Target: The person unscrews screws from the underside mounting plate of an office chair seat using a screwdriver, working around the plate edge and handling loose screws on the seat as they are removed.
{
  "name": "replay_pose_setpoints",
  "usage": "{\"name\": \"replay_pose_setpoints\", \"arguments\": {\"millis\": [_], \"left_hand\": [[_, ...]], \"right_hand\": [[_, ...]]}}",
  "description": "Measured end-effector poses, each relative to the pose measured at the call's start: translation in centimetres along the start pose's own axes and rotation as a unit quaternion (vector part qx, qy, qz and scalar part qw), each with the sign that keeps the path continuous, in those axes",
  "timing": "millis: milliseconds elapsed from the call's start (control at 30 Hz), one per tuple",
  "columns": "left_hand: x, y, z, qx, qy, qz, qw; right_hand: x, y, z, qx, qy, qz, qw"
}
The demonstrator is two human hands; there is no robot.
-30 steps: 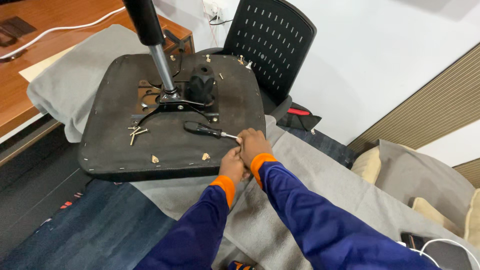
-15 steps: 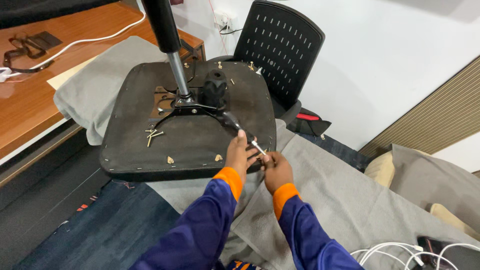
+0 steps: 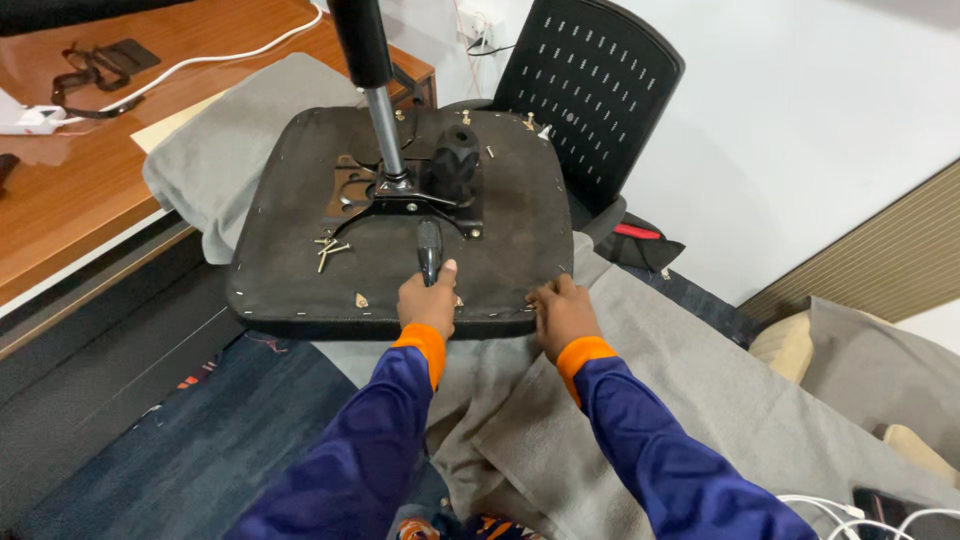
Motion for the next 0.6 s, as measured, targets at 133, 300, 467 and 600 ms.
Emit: {"name": "replay_pose_setpoints", "arguments": {"millis": [133,300,467,600], "left_hand": [[-0.1,-0.1,-1.1,0.1,-0.099,-0.002,0.99],[0.5,-0.9,-3.0,0.164,-0.141,-0.034,0.976],[0.7,-0.9,-4.3,0.198,-0.115,-0.071,0.971],[0.4,-1.0,-4.5,0.194,-0.112,-0.078,0.971]], "right_hand": [[1.1,-1.3,1.5,-0.001,-0.032,0.003,0.999],[2.3,-1.1,2.3,-0.004,-0.054,0.007,0.998],[2.2,-0.9,2.7,0.023,-0.108,-0.023,0.994],[1.6,-0.7,3.1,0.065,-0.077,-0.017,0.995]]}}
Point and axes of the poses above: each hand's wrist, its own x-axis towards the middle knuckle, its own y-axis out of the back of the hand, z = x × y, the point moved 2 cm from there along x, towards the middle knuckle, and after that the axes turned 12 degrees about -y, right-handed, at the moved point
